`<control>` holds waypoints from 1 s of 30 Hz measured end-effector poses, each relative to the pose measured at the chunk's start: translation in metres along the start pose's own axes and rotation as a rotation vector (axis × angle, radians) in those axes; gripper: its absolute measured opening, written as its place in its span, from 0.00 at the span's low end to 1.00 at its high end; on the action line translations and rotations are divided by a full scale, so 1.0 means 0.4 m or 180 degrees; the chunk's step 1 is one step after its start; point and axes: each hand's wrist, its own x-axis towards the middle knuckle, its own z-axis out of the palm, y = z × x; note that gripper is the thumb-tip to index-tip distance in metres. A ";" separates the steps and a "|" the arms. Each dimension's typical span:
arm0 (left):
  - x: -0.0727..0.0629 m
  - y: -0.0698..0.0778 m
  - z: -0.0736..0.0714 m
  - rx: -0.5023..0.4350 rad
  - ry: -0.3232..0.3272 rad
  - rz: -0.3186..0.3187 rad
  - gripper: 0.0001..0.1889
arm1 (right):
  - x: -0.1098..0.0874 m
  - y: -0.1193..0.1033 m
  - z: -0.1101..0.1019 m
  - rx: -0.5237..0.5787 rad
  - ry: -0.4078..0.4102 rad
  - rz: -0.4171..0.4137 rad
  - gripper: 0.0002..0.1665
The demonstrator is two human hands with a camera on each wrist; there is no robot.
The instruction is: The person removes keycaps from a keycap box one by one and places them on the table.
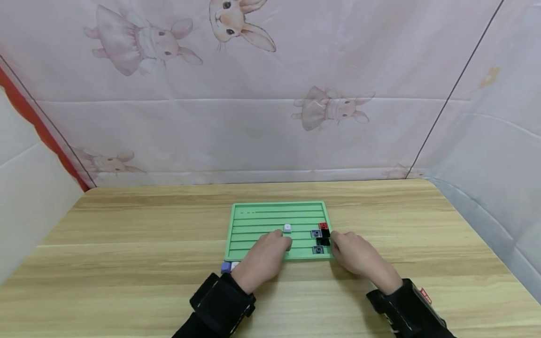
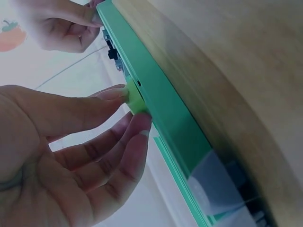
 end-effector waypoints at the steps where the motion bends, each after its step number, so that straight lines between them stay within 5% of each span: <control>1: 0.000 0.000 0.001 0.0012 -0.0006 0.0002 0.11 | 0.000 0.000 0.000 0.0006 -0.0006 0.0004 0.03; 30: 0.000 -0.003 -0.006 0.0001 0.0112 -0.0001 0.11 | -0.001 0.001 -0.001 -0.0013 0.0026 -0.0053 0.03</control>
